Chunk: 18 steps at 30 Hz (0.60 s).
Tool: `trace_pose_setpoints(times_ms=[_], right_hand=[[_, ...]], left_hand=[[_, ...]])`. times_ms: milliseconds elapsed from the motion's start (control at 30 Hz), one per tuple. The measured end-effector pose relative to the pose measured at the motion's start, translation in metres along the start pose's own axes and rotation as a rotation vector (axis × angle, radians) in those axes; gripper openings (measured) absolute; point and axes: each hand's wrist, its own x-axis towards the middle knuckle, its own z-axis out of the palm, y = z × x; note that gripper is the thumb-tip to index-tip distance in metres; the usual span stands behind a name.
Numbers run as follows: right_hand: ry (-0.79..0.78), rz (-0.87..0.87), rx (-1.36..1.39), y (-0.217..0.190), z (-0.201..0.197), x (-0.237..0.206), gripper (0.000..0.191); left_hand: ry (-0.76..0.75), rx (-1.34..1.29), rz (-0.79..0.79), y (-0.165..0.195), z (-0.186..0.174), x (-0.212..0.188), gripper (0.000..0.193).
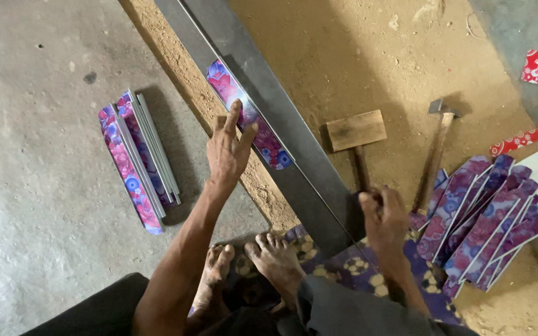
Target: The person sits at a work area and bends decorative printed metal strips by hand over a long metal bar, tapping and pressing the strips with a wooden mallet to fold them along the edge. Finished bent strips are set on a pile beside the work area as the person takes new flat strips one at a time.
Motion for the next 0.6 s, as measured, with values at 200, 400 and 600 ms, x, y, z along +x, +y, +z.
trace_pose_setpoints(times_ms=[200, 400, 600], right_hand=[[-0.213, -0.044, -0.215, 0.07, 0.019, 0.021, 0.049], [-0.351, 0.069, -0.096, 0.106, 0.038, 0.016, 0.032], [-0.346, 0.383, 0.093, 0.049, -0.018, 0.007, 0.026]], left_hand=[[-0.161, -0.352, 0.172, -0.005, -0.015, 0.0, 0.058], [-0.298, -0.694, 0.088, -0.012, -0.032, -0.002, 0.07], [-0.327, -0.665, 0.119, -0.008, -0.043, -0.006, 0.07]])
